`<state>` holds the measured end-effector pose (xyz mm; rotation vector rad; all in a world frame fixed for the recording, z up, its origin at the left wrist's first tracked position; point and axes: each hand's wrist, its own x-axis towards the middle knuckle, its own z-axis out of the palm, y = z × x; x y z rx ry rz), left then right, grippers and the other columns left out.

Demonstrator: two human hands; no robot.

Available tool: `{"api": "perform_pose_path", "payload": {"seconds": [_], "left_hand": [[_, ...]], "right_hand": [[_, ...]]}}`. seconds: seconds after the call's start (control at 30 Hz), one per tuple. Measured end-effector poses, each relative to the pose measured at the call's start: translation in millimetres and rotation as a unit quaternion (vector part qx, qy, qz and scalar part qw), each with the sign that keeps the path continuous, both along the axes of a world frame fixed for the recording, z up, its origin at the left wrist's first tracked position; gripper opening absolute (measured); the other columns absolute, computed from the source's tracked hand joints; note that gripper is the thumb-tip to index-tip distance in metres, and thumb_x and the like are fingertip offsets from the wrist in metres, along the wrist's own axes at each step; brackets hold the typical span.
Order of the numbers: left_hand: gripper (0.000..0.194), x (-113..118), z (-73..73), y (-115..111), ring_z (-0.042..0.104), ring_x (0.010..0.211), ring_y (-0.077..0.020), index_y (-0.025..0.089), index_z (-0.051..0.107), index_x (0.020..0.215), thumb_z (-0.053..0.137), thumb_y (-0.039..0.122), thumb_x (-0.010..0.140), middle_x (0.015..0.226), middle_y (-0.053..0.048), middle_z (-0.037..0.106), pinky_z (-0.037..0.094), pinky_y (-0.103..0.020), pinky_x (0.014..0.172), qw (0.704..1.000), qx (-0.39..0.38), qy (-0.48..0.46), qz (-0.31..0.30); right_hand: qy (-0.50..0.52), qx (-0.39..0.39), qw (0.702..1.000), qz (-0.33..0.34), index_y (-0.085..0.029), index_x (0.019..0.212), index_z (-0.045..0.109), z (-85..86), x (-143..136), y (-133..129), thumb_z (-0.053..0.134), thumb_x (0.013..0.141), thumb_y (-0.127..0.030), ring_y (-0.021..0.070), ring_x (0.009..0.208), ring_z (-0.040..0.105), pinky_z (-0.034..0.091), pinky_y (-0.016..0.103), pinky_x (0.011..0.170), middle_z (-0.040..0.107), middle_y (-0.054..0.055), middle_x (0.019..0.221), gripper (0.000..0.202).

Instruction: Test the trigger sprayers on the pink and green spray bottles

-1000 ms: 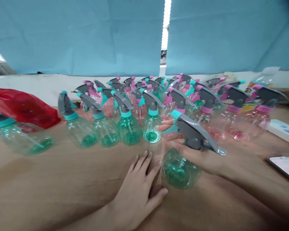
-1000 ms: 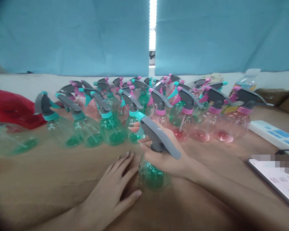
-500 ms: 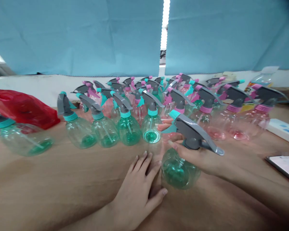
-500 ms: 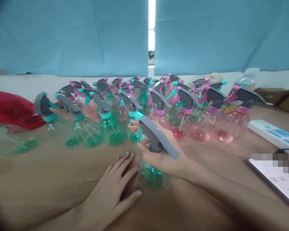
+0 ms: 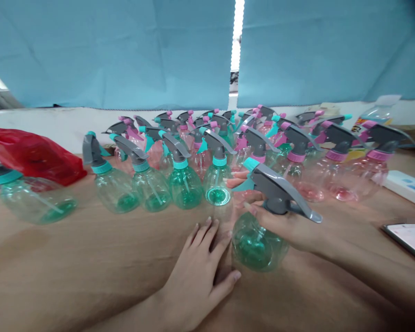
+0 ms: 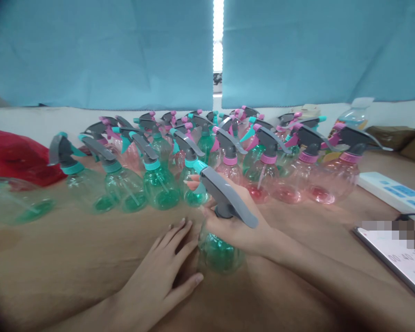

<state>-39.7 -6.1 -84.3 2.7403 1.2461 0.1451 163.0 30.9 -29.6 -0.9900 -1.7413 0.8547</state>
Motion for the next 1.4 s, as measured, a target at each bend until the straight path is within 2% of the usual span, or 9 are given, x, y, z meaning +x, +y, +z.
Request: {"api": "perform_pose_path", "payload": {"seconds": [0.33,0.47,0.6,0.77,1.0,1.07,1.2,1.33,1.4], "left_hand": [[0.059,-0.3,-1.2,0.8,0.024,0.138,-0.0334,0.018,0.039,0.141,0.047,0.051,0.093,0.151,-0.014,0.030,0.031,-0.055,0.106,1.000,0.007,-0.002,-0.003],[0.059,-0.3,-0.8,1.2,0.024,0.138,-0.0331,0.018,0.039,0.142,0.046,0.052,0.093,0.151,-0.015,0.029,0.031,-0.055,0.106,1.000,0.009,-0.002,-0.005],[0.059,-0.9,-1.5,0.8,0.025,0.138,-0.0326,0.019,0.039,0.141,0.047,0.052,0.093,0.151,-0.014,0.030,0.031,-0.053,0.106,1.000,0.017,-0.002,-0.004],[0.059,-0.4,-1.2,0.5,0.026,0.138,-0.0330,0.018,0.040,0.141,0.049,0.051,0.092,0.150,-0.016,0.031,0.032,-0.054,0.106,1.000,0.015,0.001,-0.004],[0.059,-1.0,-1.3,1.1,0.026,0.138,-0.0340,0.018,0.038,0.142,0.048,0.049,0.093,0.151,-0.015,0.029,0.031,-0.054,0.106,1.000,0.015,-0.009,-0.005],[0.059,-1.2,-1.2,1.1,0.026,0.138,-0.0344,0.018,0.038,0.142,0.049,0.049,0.093,0.151,-0.015,0.029,0.031,-0.054,0.106,1.000,0.014,-0.011,-0.007],[0.059,-1.4,-0.9,0.3,0.026,0.137,-0.0348,0.017,0.039,0.142,0.049,0.049,0.093,0.151,-0.016,0.030,0.032,-0.055,0.105,1.000,0.011,-0.013,-0.007],[0.057,-1.2,-0.1,-0.4,0.026,0.137,-0.0345,0.018,0.041,0.140,0.048,0.049,0.093,0.150,-0.015,0.031,0.032,-0.055,0.105,1.000,0.011,-0.014,-0.006],[0.057,-0.7,0.6,-0.3,0.026,0.137,-0.0342,0.018,0.042,0.140,0.048,0.050,0.093,0.150,-0.014,0.031,0.031,-0.055,0.106,1.000,0.009,-0.011,-0.004]], "right_hand": [[-0.014,-0.008,1.000,-0.002,-0.028,0.114,0.059,8.4,0.1,-2.2,0.052,0.070,-0.016,0.0173,0.054,0.059,0.051,0.032,0.053,0.061,-0.001,0.065,0.046],[-0.047,-0.030,0.998,-0.017,-0.030,0.107,0.059,6.2,4.9,-4.4,0.052,0.072,-0.016,0.0170,0.051,0.058,0.048,0.029,0.047,0.057,-0.004,0.057,0.038],[-0.050,-0.015,0.998,-0.022,-0.031,0.094,0.059,9.2,5.4,-6.1,0.052,0.070,-0.017,0.0156,0.049,0.055,0.044,0.027,0.044,0.057,-0.004,0.059,0.028],[-0.023,-0.024,0.999,0.001,-0.029,0.082,0.053,12.8,4.3,-7.0,0.052,0.068,-0.015,0.0148,0.050,0.055,0.046,0.027,0.048,0.060,-0.004,0.064,0.021],[-0.020,-0.026,0.999,0.010,-0.028,0.076,0.051,12.6,5.2,-6.2,0.052,0.067,-0.016,0.0129,0.043,0.047,0.047,0.029,0.049,0.049,-0.006,0.055,0.015],[-0.031,-0.012,0.999,0.004,-0.028,0.076,0.051,11.9,6.4,-6.1,0.051,0.067,-0.015,0.0141,0.043,0.050,0.048,0.030,0.050,0.049,-0.006,0.053,0.015],[-0.037,-0.011,0.999,0.002,-0.029,0.085,0.057,8.8,7.5,-5.5,0.052,0.068,-0.015,0.0174,0.054,0.062,0.050,0.029,0.046,0.067,-0.001,0.074,0.023],[-0.014,-0.019,1.000,0.007,-0.032,0.108,0.060,6.6,3.8,-3.9,0.055,0.072,-0.015,0.0166,0.050,0.061,0.057,0.033,0.056,0.065,-0.003,0.062,0.041],[-0.002,-0.008,1.000,0.011,-0.033,0.116,0.058,6.0,1.4,-2.9,0.055,0.073,-0.016,0.0157,0.050,0.061,0.059,0.035,0.062,0.067,-0.004,0.067,0.045]]}}
